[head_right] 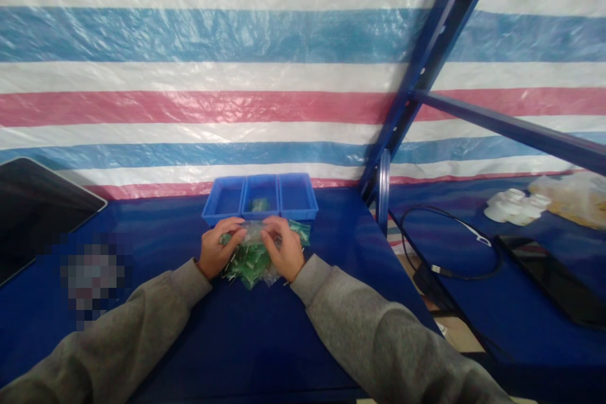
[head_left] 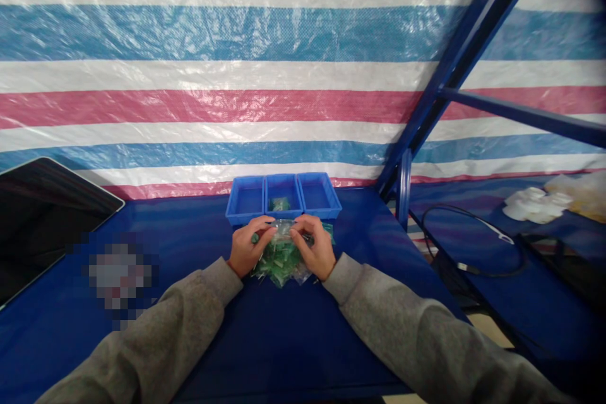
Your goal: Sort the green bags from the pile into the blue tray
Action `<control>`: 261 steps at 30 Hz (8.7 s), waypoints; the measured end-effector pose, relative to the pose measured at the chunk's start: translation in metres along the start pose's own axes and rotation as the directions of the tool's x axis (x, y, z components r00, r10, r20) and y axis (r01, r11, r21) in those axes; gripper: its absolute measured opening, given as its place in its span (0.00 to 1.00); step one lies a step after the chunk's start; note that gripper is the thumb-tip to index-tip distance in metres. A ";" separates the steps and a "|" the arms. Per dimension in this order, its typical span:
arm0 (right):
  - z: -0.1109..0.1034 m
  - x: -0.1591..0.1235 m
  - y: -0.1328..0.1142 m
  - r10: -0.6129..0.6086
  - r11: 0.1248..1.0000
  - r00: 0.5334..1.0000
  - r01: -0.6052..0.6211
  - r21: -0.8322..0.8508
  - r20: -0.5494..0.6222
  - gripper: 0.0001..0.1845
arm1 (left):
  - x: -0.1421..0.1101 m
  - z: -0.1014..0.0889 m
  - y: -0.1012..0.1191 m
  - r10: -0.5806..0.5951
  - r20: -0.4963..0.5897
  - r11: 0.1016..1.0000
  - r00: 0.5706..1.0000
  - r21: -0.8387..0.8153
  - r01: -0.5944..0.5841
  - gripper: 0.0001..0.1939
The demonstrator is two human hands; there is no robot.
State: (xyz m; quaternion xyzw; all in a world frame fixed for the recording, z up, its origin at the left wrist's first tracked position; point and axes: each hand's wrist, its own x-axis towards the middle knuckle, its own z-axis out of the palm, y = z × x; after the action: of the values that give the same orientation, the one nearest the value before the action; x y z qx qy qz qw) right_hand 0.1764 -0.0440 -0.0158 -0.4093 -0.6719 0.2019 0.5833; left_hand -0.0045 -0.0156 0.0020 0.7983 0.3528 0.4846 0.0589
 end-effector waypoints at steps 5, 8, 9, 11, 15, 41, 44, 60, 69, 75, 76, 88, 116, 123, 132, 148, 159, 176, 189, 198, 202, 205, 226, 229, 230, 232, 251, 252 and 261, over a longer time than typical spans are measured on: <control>-0.003 0.003 -0.003 -0.052 0.998 0.998 0.053 -0.039 0.034 0.10 | -0.001 -0.002 0.001 0.053 0.031 0.997 0.998 -0.049 -0.051 0.08; -0.005 0.005 -0.006 -0.048 0.999 0.998 0.049 -0.021 0.029 0.12 | 0.001 -0.005 0.003 0.110 0.084 0.991 0.990 -0.090 -0.102 0.10; -0.005 0.005 -0.006 -0.049 0.999 0.998 0.049 -0.012 0.031 0.13 | 0.001 -0.005 0.003 0.122 0.087 0.989 0.989 -0.092 -0.114 0.12; -0.006 0.005 -0.006 -0.052 0.999 0.998 0.051 0.009 0.040 0.13 | 0.003 -0.004 0.003 0.143 0.090 0.987 0.986 -0.083 -0.136 0.14; -0.008 0.004 -0.005 -0.068 0.997 0.995 0.065 0.043 0.072 0.16 | 0.005 -0.002 0.004 0.171 0.079 0.982 0.982 -0.099 -0.163 0.10; -0.003 0.005 -0.008 -0.105 0.994 0.991 0.107 -0.018 0.080 0.08 | 0.001 -0.002 0.002 0.164 -0.010 0.986 0.986 -0.016 -0.164 0.02; -0.004 0.005 -0.010 -0.097 0.995 0.993 0.099 -0.026 0.072 0.09 | 0.001 -0.002 0.002 0.163 -0.003 0.987 0.987 -0.012 -0.163 0.02; -0.004 0.006 -0.013 -0.103 0.995 0.991 0.103 -0.002 0.087 0.06 | 0.003 -0.003 0.006 0.169 0.023 0.985 0.985 -0.051 -0.167 0.02; -0.003 0.003 -0.008 -0.056 0.997 0.998 0.058 -0.054 0.033 0.08 | 0.003 -0.003 0.006 0.138 0.129 0.990 0.982 -0.054 -0.132 0.04; -0.004 0.005 -0.007 -0.080 0.996 0.995 0.083 -0.041 0.065 0.07 | 0.003 -0.003 0.005 0.126 0.108 0.991 0.986 -0.068 -0.119 0.04; -0.004 0.005 -0.007 -0.081 0.996 0.994 0.084 -0.038 0.066 0.07 | 0.003 -0.003 0.005 0.121 0.110 0.991 0.987 -0.068 -0.114 0.04; -0.004 0.006 -0.009 -0.085 0.996 0.993 0.088 -0.025 0.084 0.06 | 0.003 -0.003 0.005 0.131 0.133 0.989 0.982 -0.087 -0.120 0.04; -0.004 0.005 -0.012 -0.085 0.993 0.995 0.089 -0.081 0.052 0.06 | 0.003 -0.001 0.003 0.154 0.147 0.985 0.977 -0.097 -0.141 0.04; -0.004 0.008 -0.011 -0.086 0.995 0.994 0.089 -0.049 0.066 0.07 | 0.004 -0.002 0.004 0.132 0.093 0.989 0.987 -0.082 -0.124 0.02; -0.002 0.003 -0.003 0.024 0.999 0.999 -0.025 -0.028 -0.036 0.08 | 0.001 0.000 0.004 0.062 -0.015 0.998 0.998 -0.006 -0.062 0.09; 0.001 0.001 0.000 0.027 0.997 1.000 -0.026 0.079 -0.014 0.15 | -0.001 0.001 0.003 0.028 -0.069 1.000 0.997 0.005 -0.028 0.06; -0.002 0.001 -0.001 0.008 1.000 0.999 -0.009 -0.007 -0.048 0.09 | 0.000 0.000 0.005 0.024 -0.036 1.000 0.999 0.003 -0.024 0.06; -0.002 0.006 -0.001 0.002 1.000 1.000 -0.003 -0.012 -0.005 0.08 | -0.002 -0.001 0.004 0.037 -0.103 0.999 0.994 0.034 -0.034 0.06; -0.004 0.007 -0.008 -0.068 0.997 0.997 0.069 -0.020 0.022 0.07 | -0.001 -0.001 0.005 0.040 -0.053 0.999 0.998 0.006 -0.040 0.07; -0.004 0.008 -0.007 -0.074 0.997 0.996 0.074 -0.017 0.048 0.07 | 0.001 0.000 0.004 0.064 -0.033 0.998 0.997 -0.009 -0.064 0.06; -0.005 0.009 -0.008 -0.072 0.997 0.995 0.073 -0.015 0.062 0.07 | 0.002 -0.002 0.004 0.107 0.016 0.994 0.994 -0.036 -0.106 0.09; -0.005 0.009 -0.007 -0.072 0.997 0.995 0.073 -0.019 0.064 0.07 | 0.003 -0.004 0.003 0.166 0.084 0.985 0.983 -0.069 -0.161 0.13; -0.003 0.006 -0.005 -0.080 0.996 0.996 0.081 -0.037 0.025 0.07 | 0.001 -0.004 0.003 0.188 0.028 0.981 0.982 -0.055 -0.186 0.11; -0.002 0.006 -0.005 -0.080 0.996 0.997 0.080 -0.034 0.020 0.08 | 0.001 -0.002 0.003 0.142 0.019 0.988 0.990 -0.063 -0.141 0.10; -0.002 0.006 -0.005 -0.076 0.996 0.997 0.077 -0.035 0.024 0.08 | 0.001 -0.002 0.003 0.139 0.027 0.988 0.990 -0.066 -0.137 0.10; -0.002 0.006 -0.006 -0.064 0.997 0.997 0.065 -0.044 0.036 0.08 | 0.001 -0.002 0.003 0.148 0.047 0.987 0.988 -0.068 -0.145 0.09; -0.006 0.004 -0.005 -0.070 0.997 0.997 0.071 -0.016 0.035 0.16 | 0.003 0.000 0.000 0.208 0.062 0.977 0.976 -0.065 -0.204 0.11; -0.005 0.004 -0.005 -0.074 0.997 0.997 0.075 -0.015 0.038 0.16 | 0.003 -0.001 0.000 0.203 0.062 0.978 0.977 -0.070 -0.199 0.10; -0.005 0.006 -0.010 -0.078 0.996 0.997 0.078 -0.038 0.000 0.07 | 0.002 -0.002 0.002 0.142 0.078 0.990 0.987 -0.007 -0.141 0.04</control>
State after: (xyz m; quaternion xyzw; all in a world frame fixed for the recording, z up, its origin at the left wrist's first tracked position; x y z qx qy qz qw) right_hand 0.1780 -0.0458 -0.0031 -0.3939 -0.6905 0.1661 0.5835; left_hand -0.0043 -0.0167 0.0048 0.8397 0.2924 0.4561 0.0387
